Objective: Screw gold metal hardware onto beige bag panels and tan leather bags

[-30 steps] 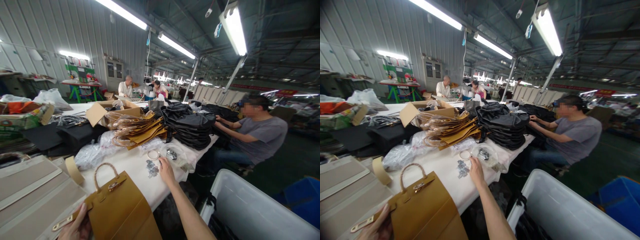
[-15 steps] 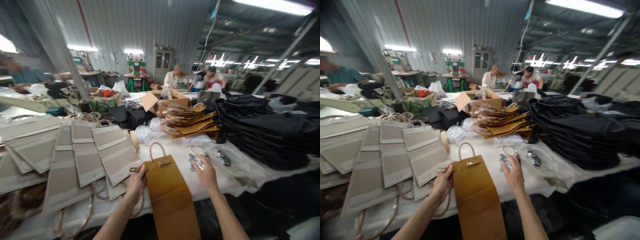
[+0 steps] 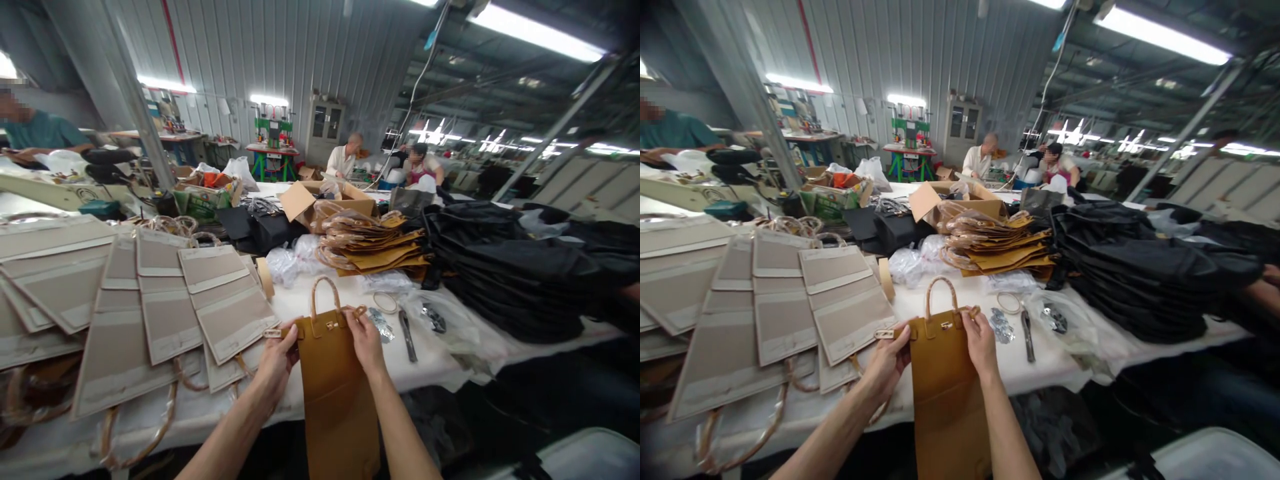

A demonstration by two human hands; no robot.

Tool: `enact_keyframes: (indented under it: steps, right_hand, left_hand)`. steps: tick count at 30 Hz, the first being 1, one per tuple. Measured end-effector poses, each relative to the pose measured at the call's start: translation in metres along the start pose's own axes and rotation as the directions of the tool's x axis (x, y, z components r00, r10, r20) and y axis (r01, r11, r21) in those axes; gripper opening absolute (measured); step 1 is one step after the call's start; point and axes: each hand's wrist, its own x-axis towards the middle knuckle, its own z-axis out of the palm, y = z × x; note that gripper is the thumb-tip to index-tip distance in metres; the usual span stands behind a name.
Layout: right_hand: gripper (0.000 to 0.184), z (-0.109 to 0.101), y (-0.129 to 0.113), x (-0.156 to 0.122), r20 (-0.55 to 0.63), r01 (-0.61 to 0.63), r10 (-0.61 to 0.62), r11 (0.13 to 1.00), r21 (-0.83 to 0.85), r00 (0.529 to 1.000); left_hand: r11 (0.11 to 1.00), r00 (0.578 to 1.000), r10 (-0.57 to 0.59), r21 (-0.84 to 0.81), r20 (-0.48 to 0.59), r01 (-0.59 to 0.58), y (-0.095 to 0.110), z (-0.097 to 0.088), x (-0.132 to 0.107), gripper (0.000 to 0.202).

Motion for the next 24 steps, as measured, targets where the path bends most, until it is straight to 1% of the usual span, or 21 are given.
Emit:
enact_keyframes:
  steps: [2,4,6,9,11,13,15,17,19,22,24]
  right_hand:
    - [0.054,-0.003,0.004,0.000,-0.058,-0.109,0.114,0.991,0.083,0.992]
    - [0.059,-0.007,0.007,-0.001,-0.089,-0.190,0.203,0.971,0.143,0.975]
    - [0.062,-0.010,0.009,-0.002,-0.090,-0.238,0.259,0.951,0.199,0.962]
    - [0.060,-0.011,0.012,-0.003,-0.077,-0.284,0.319,0.913,0.293,0.945]
    - [0.059,-0.010,0.015,-0.003,-0.065,-0.309,0.353,0.881,0.359,0.933]
    - [0.059,-0.007,0.019,-0.003,-0.051,-0.317,0.367,0.857,0.406,0.929]
    - [0.057,-0.002,0.024,-0.001,-0.040,-0.308,0.357,0.852,0.422,0.933]
    - [0.053,0.003,0.029,0.001,-0.036,-0.298,0.344,0.856,0.422,0.938]
    - [0.050,0.009,0.034,0.002,-0.044,-0.287,0.337,0.858,0.426,0.940]
    - [0.048,0.017,0.040,0.002,-0.064,-0.281,0.345,0.847,0.451,0.936]
    - [0.047,0.020,0.042,-0.001,-0.076,-0.289,0.361,0.840,0.460,0.929]
  left_hand:
    - [0.999,1.000,-0.017,-0.029,0.015,0.017,-0.002,0.005,-0.002,0.052]
    - [0.998,0.999,-0.035,-0.053,0.023,0.036,-0.005,0.007,-0.005,0.047]
    - [0.996,0.999,-0.046,-0.076,0.027,0.048,-0.009,0.007,-0.005,0.042]
    - [0.993,0.998,-0.054,-0.102,0.014,0.055,-0.015,0.003,-0.002,0.037]
    - [0.993,0.999,-0.051,-0.104,-0.012,0.050,-0.018,0.000,0.003,0.036]
    - [0.995,0.997,-0.044,-0.096,-0.061,0.038,-0.018,-0.002,0.009,0.034]
    - [0.995,0.991,-0.042,-0.097,-0.130,0.029,-0.016,-0.001,0.016,0.026]
    - [0.993,0.980,-0.058,-0.111,-0.190,0.037,-0.013,0.002,0.023,0.017]
    - [0.990,0.967,-0.086,-0.126,-0.241,0.057,-0.010,0.005,0.030,0.017]
    - [0.991,0.957,-0.109,-0.109,-0.268,0.083,-0.007,0.004,0.041,0.019]
    - [0.993,0.964,-0.104,-0.075,-0.245,0.088,-0.008,0.000,0.046,0.019]
